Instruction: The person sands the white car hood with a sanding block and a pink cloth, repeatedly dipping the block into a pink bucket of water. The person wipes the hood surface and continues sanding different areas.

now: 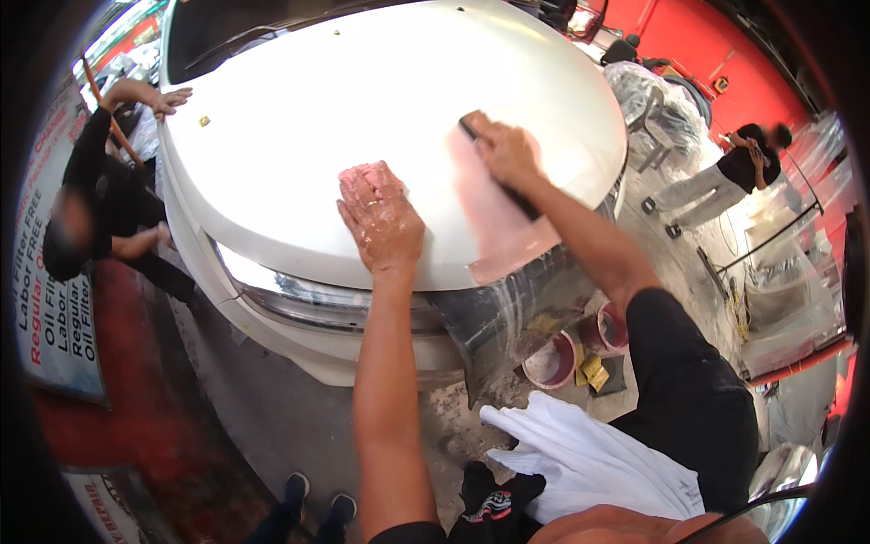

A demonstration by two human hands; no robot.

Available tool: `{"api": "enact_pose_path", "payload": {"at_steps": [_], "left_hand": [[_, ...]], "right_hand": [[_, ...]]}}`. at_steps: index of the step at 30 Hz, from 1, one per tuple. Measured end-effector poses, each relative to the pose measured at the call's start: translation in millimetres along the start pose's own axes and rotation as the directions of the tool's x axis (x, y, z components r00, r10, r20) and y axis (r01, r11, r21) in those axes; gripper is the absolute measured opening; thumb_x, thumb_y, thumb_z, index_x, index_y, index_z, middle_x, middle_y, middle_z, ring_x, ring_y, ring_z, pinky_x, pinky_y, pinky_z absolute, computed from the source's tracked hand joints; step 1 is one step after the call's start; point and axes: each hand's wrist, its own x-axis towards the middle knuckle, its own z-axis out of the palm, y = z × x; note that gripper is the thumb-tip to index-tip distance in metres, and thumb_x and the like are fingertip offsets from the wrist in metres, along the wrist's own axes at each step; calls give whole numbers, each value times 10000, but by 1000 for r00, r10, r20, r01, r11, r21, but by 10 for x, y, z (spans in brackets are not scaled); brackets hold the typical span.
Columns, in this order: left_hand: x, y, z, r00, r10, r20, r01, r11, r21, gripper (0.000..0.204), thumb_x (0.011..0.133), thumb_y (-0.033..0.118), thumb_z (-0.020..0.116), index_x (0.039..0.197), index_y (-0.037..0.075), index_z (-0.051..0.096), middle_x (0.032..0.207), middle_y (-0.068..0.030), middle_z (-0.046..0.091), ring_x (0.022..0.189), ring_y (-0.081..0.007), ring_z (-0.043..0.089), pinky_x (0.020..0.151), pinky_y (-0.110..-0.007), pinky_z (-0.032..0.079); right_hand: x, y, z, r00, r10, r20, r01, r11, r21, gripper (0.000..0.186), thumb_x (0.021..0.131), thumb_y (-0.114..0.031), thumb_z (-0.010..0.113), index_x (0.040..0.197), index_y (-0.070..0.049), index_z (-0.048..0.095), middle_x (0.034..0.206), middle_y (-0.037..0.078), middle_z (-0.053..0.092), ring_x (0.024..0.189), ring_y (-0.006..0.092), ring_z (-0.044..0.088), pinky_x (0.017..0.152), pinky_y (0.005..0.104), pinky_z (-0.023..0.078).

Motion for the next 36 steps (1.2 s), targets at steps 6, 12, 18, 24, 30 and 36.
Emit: {"api": "enact_pose_path", "payload": {"at_steps": [6, 12, 18, 24, 30, 36], "left_hand": [[-54, 131, -365, 981, 162, -110, -165, 986, -24, 635, 999, 467, 623, 1526, 119, 559, 1678, -285, 281, 1575, -492, 201, 1248, -691, 160], [-49, 1796, -113, 919, -158, 363, 313, 851, -422, 630, 1010, 434, 636, 1465, 3, 568, 1544, -335, 446, 1378, -522, 481, 1157, -627, 369], [-132, 2280, 320, 958, -217, 190, 166, 953, 252, 779, 955, 452, 720, 1550, 20, 463, 1485, -368, 494, 1294, -507, 560, 1103, -568, 448], [-160, 2262, 546, 954, -290, 70, 226, 856, 464, 630, 984, 258, 687, 1564, 105, 492, 1462, -311, 560, 1197, -440, 624, 1017, -522, 515], [-869, 3360, 687, 958, -252, 135, 162, 868, 470, 607, 1002, 130, 606, 1591, 94, 464, 1439, -347, 562, 1233, -523, 579, 1070, -571, 468], [545, 2141, 727, 963, -267, 37, 194, 783, 591, 489, 1003, 172, 574, 1486, 111, 530, 1199, -281, 707, 1046, -479, 665, 908, -568, 508]], "right_hand": [[-890, -717, -344, 964, 180, 196, -207, 971, 124, 490, 993, -349, 654, 1459, -197, 651, 1426, 218, 543, 1229, 425, 557, 1105, 507, 447], [-372, 506, -375, 884, -161, 438, -225, 675, 702, 469, 1014, -206, 601, 1469, -97, 632, 1261, 227, 711, 1088, 294, 710, 997, 399, 542], [-160, 1960, -427, 995, -32, 98, -12, 908, 419, 489, 1008, -264, 627, 1482, -142, 619, 1371, 231, 665, 1308, 371, 600, 1135, 448, 455], [635, 3105, -10, 972, -198, -123, 220, 954, 205, 420, 1006, -354, 658, 1384, -178, 711, 1534, 265, 497, 1349, 424, 518, 1137, 527, 430], [1509, 3560, 22, 930, -368, 22, 357, 914, 191, 436, 1032, -399, 634, 1413, -197, 695, 1615, 196, 452, 1469, 368, 425, 1217, 507, 343], [1690, 3710, 46, 901, -430, 52, 402, 874, 272, 493, 1037, -458, 617, 1445, -186, 671, 1635, 203, 425, 1506, 367, 381, 1257, 527, 288]]}}
